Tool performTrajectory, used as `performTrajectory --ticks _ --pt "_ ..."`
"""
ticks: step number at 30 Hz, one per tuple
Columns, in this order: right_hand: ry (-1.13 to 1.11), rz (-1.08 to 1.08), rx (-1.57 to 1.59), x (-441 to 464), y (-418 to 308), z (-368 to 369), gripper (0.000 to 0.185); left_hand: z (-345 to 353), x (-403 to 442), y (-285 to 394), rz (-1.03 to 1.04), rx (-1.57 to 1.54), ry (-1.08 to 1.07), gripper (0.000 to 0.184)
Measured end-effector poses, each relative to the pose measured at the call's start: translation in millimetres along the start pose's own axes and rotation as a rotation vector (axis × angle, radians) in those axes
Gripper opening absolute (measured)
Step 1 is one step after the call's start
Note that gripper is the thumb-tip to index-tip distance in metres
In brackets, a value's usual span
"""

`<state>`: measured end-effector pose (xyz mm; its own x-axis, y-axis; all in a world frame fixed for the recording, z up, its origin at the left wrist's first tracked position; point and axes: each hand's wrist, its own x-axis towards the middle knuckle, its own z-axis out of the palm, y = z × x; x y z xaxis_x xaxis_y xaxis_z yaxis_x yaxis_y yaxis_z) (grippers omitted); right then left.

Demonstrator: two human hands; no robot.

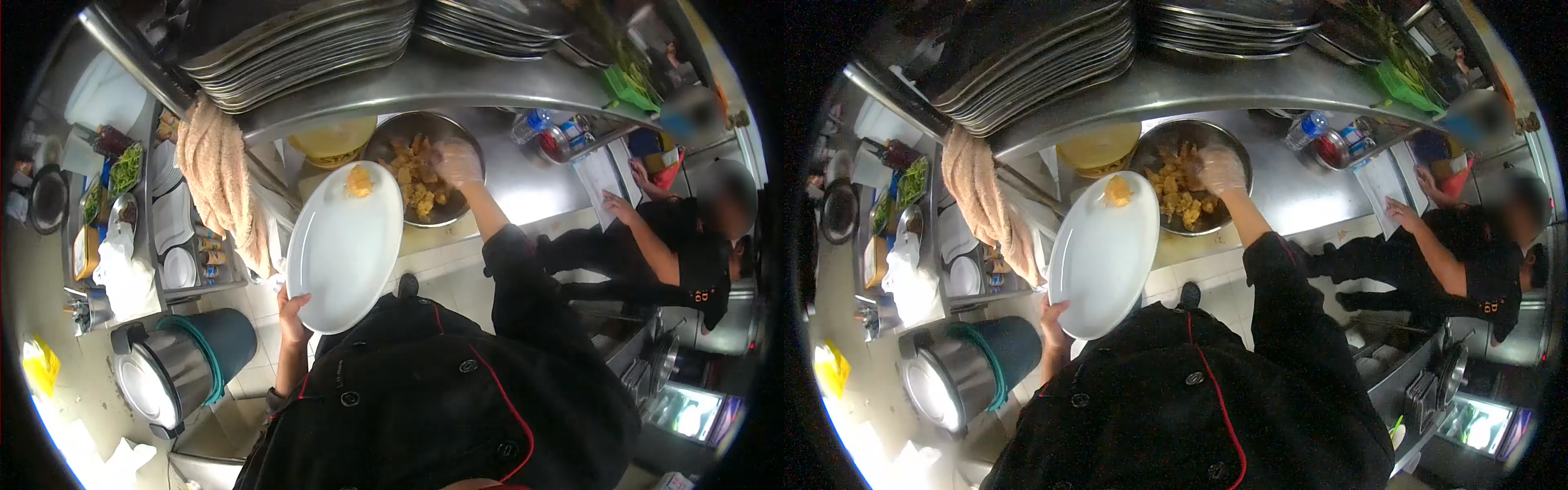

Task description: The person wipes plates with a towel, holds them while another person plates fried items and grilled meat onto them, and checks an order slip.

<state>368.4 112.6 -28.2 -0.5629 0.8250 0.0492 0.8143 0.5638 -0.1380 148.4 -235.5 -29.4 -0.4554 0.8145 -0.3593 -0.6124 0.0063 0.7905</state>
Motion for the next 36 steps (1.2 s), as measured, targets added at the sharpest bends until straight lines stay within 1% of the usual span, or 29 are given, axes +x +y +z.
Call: performTrajectory --ticks 3,4,7,10,13,15,17,19,22,25,28,30,32,36 --pt "0.045 0.043 -0.058 3.8 32.0 30.3 0.030 2.5 1.1 -5.1 -0.015 -0.014 -0.035 0.048" --pt "-0.075 0.069 -0.043 10.3 47.1 54.0 0.029 5.5 0.7 -4.7 -0.013 -0.016 -0.022 0.048" --pt "-0.127 0.024 -0.197 13.7 55.8 70.6 0.025 15.2 3.3 -4.4 -0.011 0.001 -0.003 0.049" --pt "0.042 0.052 0.048 5.0 53.9 53.5 0.019 15.7 5.7 -6.8 -0.004 0.016 -0.011 0.051" --pt "0.022 -0.031 0.147 -10.9 27.8 -10.3 0.013 15.0 9.0 -7.4 0.005 -0.027 -0.057 0.049" --pt "0.084 -0.022 0.256 -10.0 30.1 -19.1 0.013 11.5 14.0 -10.3 -0.006 -0.028 -0.090 0.049" --pt "0.141 -0.027 0.347 -10.8 32.6 -31.1 0.012 12.7 16.1 -12.3 -0.015 -0.035 -0.073 0.048" --pt "0.192 -0.050 0.420 -14.4 26.8 -56.0 0.011 14.4 18.1 -13.6 -0.013 -0.046 -0.075 0.048" --pt "0.196 -0.105 1.037 -15.3 4.9 -76.2 0.010 14.0 19.6 -18.5 -0.018 -0.054 -0.089 0.047" --pt "0.198 -0.370 0.703 -26.4 -36.4 -111.4 0.010 17.6 19.3 -19.7 -0.048 -0.034 -0.069 0.048" --pt "0.166 -0.520 0.615 -24.8 -56.5 -105.9 0.011 33.2 13.6 -13.4 -0.050 -0.029 -0.041 0.050" --pt "0.141 -0.508 0.646 -23.6 -61.3 -98.5 0.010 33.3 11.3 -11.8 -0.057 -0.030 -0.044 0.053" --pt "0.114 -0.490 0.660 -23.1 -63.8 -96.6 0.010 31.9 9.9 -11.0 -0.041 -0.027 -0.060 0.052" --pt "0.130 -0.541 0.631 -21.6 -70.1 -99.4 0.011 30.4 6.5 -8.6 -0.025 0.005 -0.077 0.050"
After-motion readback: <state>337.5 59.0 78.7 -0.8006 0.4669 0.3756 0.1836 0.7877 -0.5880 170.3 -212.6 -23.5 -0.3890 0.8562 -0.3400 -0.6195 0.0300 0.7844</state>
